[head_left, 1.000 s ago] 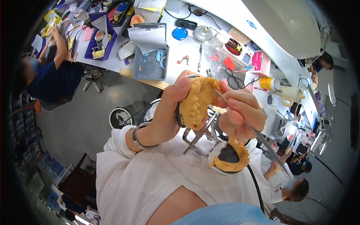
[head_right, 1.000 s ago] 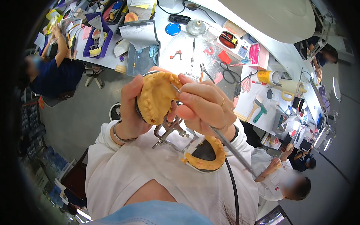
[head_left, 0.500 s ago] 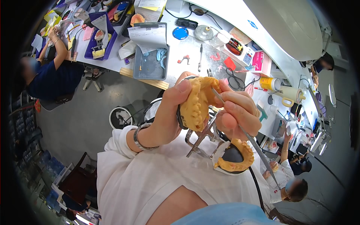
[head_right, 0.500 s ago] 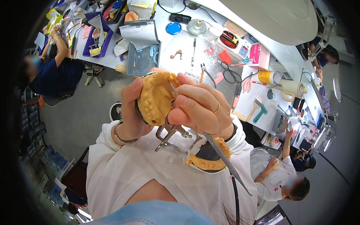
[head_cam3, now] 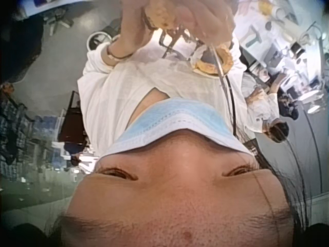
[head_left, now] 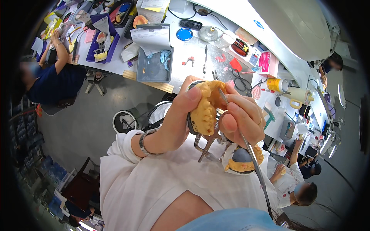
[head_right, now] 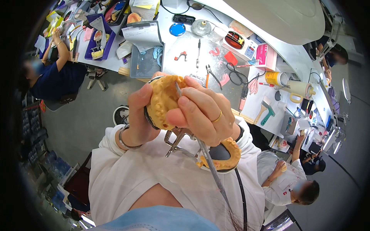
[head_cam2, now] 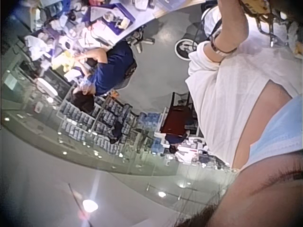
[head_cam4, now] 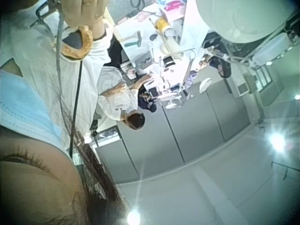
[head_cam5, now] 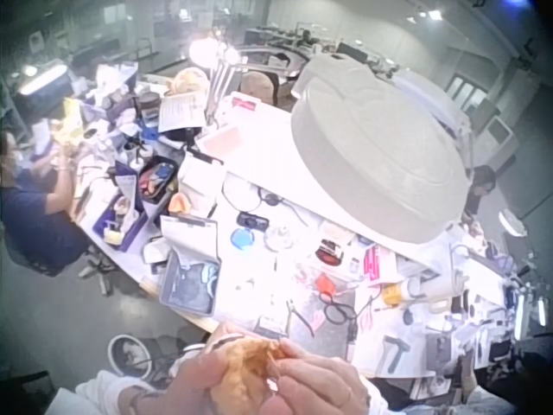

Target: Adjusting and refining a dental plaster model mounted on a metal articulator using hand tools.

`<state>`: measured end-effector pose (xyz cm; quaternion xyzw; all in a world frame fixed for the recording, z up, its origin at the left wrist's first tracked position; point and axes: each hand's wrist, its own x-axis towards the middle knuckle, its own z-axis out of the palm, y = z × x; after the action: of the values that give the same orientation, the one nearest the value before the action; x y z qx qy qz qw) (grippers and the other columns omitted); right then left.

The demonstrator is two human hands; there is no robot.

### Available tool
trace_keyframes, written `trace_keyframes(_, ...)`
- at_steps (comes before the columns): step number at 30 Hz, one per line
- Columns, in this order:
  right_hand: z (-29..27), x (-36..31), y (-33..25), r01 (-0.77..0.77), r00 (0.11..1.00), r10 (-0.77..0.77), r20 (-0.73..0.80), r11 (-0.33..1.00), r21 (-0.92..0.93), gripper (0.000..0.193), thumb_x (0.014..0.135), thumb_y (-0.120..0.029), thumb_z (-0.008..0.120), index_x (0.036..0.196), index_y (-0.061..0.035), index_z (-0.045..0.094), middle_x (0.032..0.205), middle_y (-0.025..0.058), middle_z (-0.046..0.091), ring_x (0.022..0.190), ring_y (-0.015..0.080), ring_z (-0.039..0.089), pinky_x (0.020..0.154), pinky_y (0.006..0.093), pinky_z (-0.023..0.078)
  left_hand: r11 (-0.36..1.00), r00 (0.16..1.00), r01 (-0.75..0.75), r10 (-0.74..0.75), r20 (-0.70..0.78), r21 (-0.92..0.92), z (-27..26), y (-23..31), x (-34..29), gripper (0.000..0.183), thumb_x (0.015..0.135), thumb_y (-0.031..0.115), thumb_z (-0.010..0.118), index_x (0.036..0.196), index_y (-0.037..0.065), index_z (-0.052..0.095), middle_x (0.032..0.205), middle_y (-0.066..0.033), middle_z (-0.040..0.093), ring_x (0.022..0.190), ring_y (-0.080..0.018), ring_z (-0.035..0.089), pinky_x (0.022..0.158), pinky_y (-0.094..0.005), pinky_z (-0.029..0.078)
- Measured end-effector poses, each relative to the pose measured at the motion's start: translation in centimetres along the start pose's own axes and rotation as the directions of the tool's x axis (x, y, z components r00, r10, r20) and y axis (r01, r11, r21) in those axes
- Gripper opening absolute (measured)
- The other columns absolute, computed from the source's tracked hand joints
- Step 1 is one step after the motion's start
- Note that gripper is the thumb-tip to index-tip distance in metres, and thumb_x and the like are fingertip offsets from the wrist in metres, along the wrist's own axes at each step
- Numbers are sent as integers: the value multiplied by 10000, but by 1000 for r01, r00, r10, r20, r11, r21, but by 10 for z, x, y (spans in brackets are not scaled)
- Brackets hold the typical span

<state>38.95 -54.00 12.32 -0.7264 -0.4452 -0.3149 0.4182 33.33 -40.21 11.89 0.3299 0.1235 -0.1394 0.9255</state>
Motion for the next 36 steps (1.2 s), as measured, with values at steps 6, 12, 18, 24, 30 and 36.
trace_keyframes(6, 2, -2, 1, -2, 999, 3, -47, 1000, 12, 330, 762, -255, 691, 826, 34, 545, 710, 148, 610, 625, 272, 644, 519, 288, 546, 1000, 999, 23, -22, -39, 21, 9, 4, -2, 458, 873, 481, 340, 1083, 82, 425, 983, -76, 556, 826, -150, 572, 715, -282, 461)
trace_keyframes(12, 7, -9, 5, -96, 985, 116, -127, 983, 159, 224, 848, -144, 560, 826, 73, 509, 701, 192, 605, 553, 229, 625, 447, 277, 518, 998, 999, 42, -40, -37, 48, 3, -4, 0, 463, 872, 487, 340, 1065, 73, 415, 910, -102, 569, 621, -186, 577, 534, -287, 471)
trace_keyframes(18, 2, -7, 14, -386, 884, 421, -204, 903, 190, 190, 904, -142, 488, 846, 39, 477, 709, 167, 591, 460, 130, 541, 406, 241, 481, 998, 999, 27, -29, 30, 58, 4, -3, -5, 502, 842, 507, 358, 1079, 66, 396, 942, -158, 574, 565, -209, 565, 510, -296, 464)
trace_keyframes(24, 4, 0, 5, -358, 745, 596, -301, 737, 573, 281, 933, -236, 447, 821, 22, 428, 670, 146, 549, 391, 90, 451, 385, 223, 455, 996, 993, 80, -82, 86, 28, 0, 0, -4, 542, 807, 530, 375, 1091, 69, 398, 947, -199, 576, 543, -223, 560, 471, -308, 463)
trace_keyframes(30, 2, 6, -3, -338, 810, 569, -142, 651, 680, 256, 940, -220, 427, 841, 17, 422, 648, 146, 542, 384, 75, 432, 342, 178, 341, 999, 997, 54, -54, 63, 8, 7, 1, -7, 536, 813, 532, 364, 1081, 69, 409, 977, -186, 572, 527, -234, 554, 459, -315, 465)
trace_keyframes(36, -2, 6, -3, -345, 851, 516, -97, 689, 638, 232, 924, -177, 463, 832, 36, 455, 654, 138, 564, 407, 59, 436, 382, 179, 379, 999, 996, 50, -50, 78, 8, 5, 2, -6, 532, 818, 529, 370, 1079, 68, 410, 1114, -158, 517, 606, -245, 571, 488, -326, 483)
